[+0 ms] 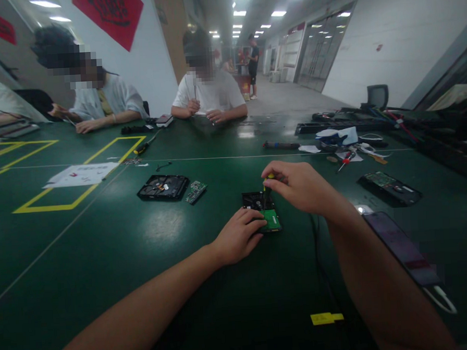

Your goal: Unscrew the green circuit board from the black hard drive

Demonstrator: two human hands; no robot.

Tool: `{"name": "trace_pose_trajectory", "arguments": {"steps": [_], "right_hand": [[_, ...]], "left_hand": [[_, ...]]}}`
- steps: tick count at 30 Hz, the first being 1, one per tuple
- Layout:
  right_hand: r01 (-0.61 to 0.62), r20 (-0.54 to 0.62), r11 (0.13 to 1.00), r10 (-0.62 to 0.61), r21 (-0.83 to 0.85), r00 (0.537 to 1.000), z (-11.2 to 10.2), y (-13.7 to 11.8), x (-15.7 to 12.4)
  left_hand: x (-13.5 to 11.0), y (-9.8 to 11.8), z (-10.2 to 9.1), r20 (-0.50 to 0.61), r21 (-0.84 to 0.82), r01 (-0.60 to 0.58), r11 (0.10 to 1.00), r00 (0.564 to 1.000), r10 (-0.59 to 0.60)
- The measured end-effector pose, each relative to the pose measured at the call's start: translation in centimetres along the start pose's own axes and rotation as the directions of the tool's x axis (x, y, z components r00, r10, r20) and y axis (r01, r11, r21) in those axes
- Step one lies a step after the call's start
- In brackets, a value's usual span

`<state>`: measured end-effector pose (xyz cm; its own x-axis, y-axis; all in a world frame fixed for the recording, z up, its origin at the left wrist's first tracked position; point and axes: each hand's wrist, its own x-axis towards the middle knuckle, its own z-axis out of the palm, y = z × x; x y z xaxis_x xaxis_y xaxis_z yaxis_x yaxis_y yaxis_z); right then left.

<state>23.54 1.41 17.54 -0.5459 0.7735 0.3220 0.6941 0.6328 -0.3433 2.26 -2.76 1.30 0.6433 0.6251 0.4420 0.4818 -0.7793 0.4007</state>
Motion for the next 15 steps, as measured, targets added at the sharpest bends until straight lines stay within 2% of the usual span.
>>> {"name": "trace_pose_trajectory", "arguments": {"steps": [6, 15], "right_hand": [[-0.011, 0.028, 1.0, 0.012, -0.01, 1.0, -0.41, -0.26, -0.17], [-0.031, -0.021, 0.997, 0.032, 0.069, 0.999, 0.33, 0.36, -0.07]], "left_hand": [[-0.01, 0.08, -0.1, 0.003, 0.0, -0.004, 1.0, 1.0, 0.004], [0.01, -0.04, 0.06, 0.002, -0.009, -0.006, 1.0, 1.0, 0.006]]}}
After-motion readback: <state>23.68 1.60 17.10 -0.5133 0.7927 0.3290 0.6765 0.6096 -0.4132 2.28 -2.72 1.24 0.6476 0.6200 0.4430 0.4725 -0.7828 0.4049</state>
